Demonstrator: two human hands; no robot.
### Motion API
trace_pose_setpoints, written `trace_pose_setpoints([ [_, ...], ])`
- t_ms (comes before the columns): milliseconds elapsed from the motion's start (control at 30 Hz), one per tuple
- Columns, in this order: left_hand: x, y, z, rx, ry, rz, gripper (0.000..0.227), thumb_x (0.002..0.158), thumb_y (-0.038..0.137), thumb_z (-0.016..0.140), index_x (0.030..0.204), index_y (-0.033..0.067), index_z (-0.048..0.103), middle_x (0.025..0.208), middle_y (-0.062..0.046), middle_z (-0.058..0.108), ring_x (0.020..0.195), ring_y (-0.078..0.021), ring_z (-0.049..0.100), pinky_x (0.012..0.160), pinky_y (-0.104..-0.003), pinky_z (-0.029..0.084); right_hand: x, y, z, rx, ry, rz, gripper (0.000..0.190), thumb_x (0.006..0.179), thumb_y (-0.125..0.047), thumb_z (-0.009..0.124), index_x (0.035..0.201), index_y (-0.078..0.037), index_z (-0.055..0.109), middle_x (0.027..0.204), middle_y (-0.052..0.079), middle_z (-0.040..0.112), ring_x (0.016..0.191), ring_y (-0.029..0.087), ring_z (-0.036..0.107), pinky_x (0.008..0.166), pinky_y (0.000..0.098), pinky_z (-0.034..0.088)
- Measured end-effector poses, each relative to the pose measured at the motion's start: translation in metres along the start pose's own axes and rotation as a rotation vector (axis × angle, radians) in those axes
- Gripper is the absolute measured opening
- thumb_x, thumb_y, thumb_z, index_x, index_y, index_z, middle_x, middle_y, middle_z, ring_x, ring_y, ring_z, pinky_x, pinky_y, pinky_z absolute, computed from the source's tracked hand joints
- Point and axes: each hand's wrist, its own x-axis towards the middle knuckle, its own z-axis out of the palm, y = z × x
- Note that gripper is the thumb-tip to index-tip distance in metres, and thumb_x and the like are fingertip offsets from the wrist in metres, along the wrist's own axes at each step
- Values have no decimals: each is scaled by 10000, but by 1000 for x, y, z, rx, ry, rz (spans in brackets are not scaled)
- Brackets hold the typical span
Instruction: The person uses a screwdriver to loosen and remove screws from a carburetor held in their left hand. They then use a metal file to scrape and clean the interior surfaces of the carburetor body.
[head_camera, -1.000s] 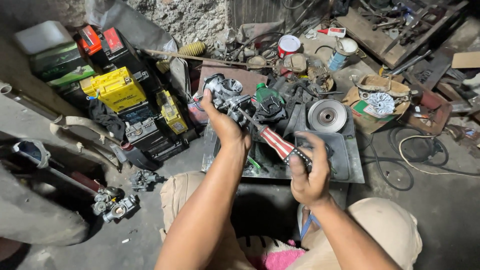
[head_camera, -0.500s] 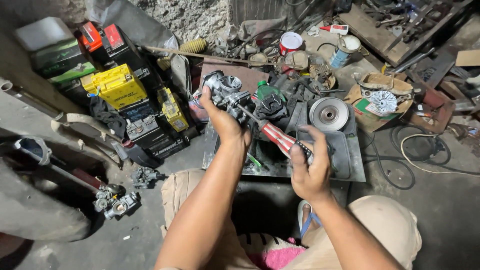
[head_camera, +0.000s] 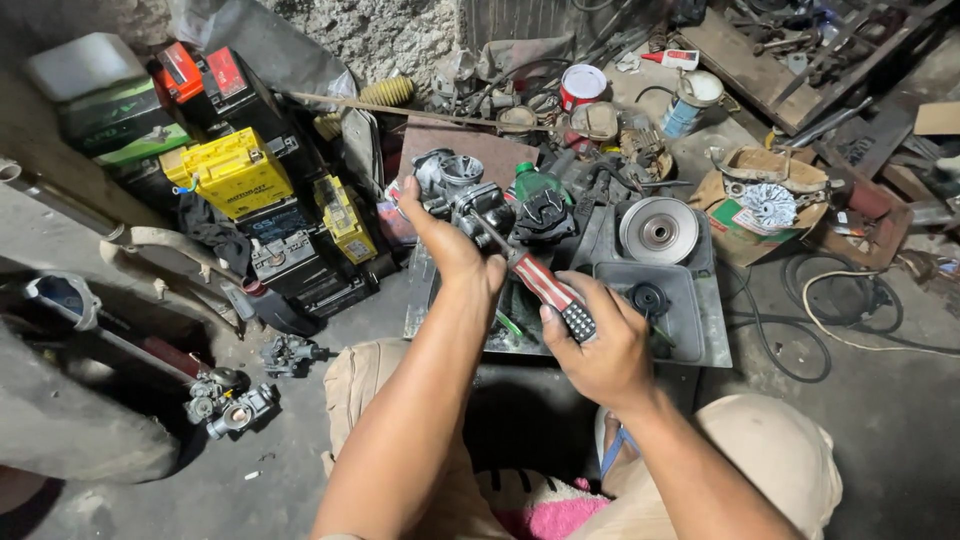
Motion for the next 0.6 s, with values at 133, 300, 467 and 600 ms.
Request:
trace_pose_setpoints([
  [133,-2,0,1,-4,1,-15,574,689,669,724,950,158,728,832,-83,729,757,-285,713,752,-490,608,-5,3,2,5,-46,53,305,902,-319,730,1126,-113,736,811,118,710,709,348,725,594,390,557],
  [300,-16,1,3,-33,7,-6,549,704,632,738,966,150,731,863,-82,729,787,-280,708,774,-496,598,-6,4,1,100,-157,247,284,888,-216,661,1144,-94,657,795,213,697,760,489,686,624,524,511],
  [467,-9,-6,1,46,7,31,573,723,652,721,1009,156,720,889,-86,731,817,-290,724,778,-475,612,-4,8,14,579,-33,532,291,870,-223,764,1068,-60,625,785,62,643,732,152,633,671,322,541],
  [600,-10,-19,4,111,21,34,620,738,670,703,1047,133,702,929,-107,727,845,-290,706,785,-490,601,6,8,30,268,40,494,239,836,-230,871,878,-94,679,684,102,638,662,227,617,690,370,517],
])
